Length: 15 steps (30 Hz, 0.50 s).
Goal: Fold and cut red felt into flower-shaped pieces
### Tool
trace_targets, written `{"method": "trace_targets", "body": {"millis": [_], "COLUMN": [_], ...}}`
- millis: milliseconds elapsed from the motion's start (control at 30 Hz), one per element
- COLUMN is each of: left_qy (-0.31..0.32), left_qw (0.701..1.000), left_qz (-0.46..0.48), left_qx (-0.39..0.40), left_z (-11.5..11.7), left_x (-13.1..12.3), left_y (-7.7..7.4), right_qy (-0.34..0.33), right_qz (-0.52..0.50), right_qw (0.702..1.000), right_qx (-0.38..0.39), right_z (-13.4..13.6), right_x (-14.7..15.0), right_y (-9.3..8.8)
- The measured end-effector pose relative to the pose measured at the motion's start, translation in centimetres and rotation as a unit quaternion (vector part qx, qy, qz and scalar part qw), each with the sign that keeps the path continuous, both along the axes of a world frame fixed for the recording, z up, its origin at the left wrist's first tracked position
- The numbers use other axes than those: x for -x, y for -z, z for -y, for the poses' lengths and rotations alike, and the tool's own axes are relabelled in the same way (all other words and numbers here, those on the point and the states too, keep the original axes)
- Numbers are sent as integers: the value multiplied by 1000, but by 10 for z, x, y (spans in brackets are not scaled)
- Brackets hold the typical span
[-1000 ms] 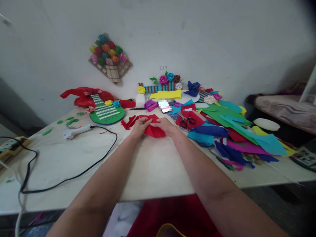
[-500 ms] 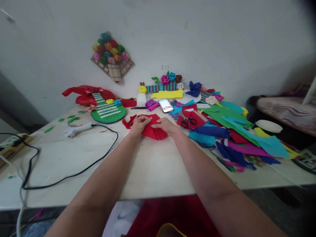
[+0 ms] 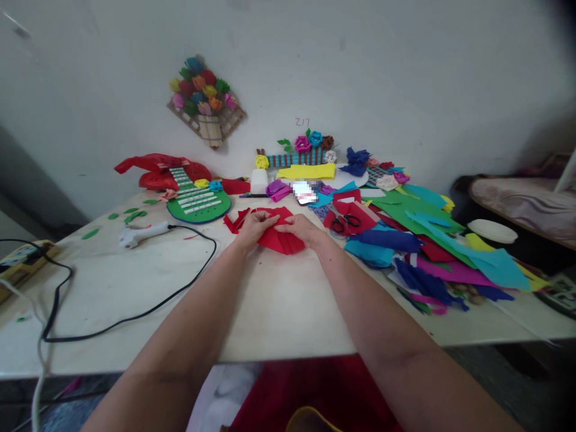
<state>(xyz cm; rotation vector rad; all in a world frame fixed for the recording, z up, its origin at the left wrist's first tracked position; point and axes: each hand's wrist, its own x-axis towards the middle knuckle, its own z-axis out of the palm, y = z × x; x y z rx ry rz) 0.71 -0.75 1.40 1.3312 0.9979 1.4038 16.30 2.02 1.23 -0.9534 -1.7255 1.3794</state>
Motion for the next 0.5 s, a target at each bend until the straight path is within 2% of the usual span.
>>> {"method": "trace_targets", "body": {"millis": [267,400,500], "left_qy": [-15,-9,-27], "left_qw": [1000,1000,1000], "left_qz": [9,14,-3], "left_qx": [9,17,5], "left_z": [2,2,-2], "left_x": [-5,-7,-5], "left_y": [-1,0,2], "right_qy": [17,22,12], "right_qz": [-44,-37,-29], "right_qw": [998,999,998], "right_qx": [-29,-30,-49], "right_z": [-4,-6,-6], "right_x": [0,0,1], "right_y": [1,2,3]}}
